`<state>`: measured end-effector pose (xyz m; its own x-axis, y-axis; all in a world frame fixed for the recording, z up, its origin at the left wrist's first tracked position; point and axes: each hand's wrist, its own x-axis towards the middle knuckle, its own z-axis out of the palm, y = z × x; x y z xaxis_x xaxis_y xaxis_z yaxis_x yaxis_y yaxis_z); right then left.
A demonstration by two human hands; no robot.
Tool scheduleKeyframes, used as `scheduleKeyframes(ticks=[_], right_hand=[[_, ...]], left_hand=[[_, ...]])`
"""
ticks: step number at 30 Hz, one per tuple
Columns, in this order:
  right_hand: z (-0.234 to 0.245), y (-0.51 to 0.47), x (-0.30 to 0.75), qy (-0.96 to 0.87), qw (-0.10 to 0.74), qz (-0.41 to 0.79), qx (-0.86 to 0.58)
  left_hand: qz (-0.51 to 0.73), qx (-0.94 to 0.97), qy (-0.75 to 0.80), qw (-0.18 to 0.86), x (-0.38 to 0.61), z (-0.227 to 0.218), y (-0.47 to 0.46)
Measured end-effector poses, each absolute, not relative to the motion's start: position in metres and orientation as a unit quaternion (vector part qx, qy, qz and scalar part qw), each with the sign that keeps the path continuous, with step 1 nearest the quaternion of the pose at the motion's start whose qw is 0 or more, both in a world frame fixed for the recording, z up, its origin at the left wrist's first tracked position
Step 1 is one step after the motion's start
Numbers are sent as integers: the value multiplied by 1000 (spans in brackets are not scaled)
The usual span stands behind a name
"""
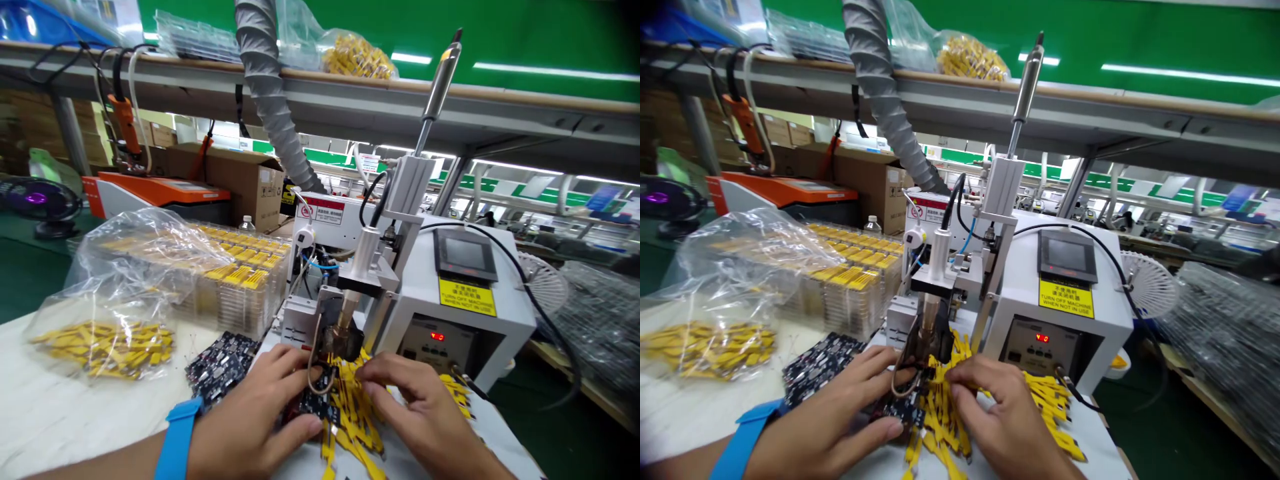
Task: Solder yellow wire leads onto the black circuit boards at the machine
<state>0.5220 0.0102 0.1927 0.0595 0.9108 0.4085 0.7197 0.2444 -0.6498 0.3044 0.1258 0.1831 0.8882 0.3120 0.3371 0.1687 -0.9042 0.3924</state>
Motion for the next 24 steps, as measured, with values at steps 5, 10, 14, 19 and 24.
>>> scheduleKeyframes(ticks=[5,10,14,19,24], right_hand=[[190,12,515,-691,419,126,-575],[181,12,516,-677,416,99,-599],[179,14,517,-681,416,78,-597],[176,17,518,-729,424,59,-534],[169,16,522,-752,388,28,-533]], left_hand=[[204,955,135,168,304,183,126],[152,962,124,190,301,195,135],[174,955,134,200,302,193,133],[204,959,119,157,301,183,127],[212,959,123,140,300,178,128]])
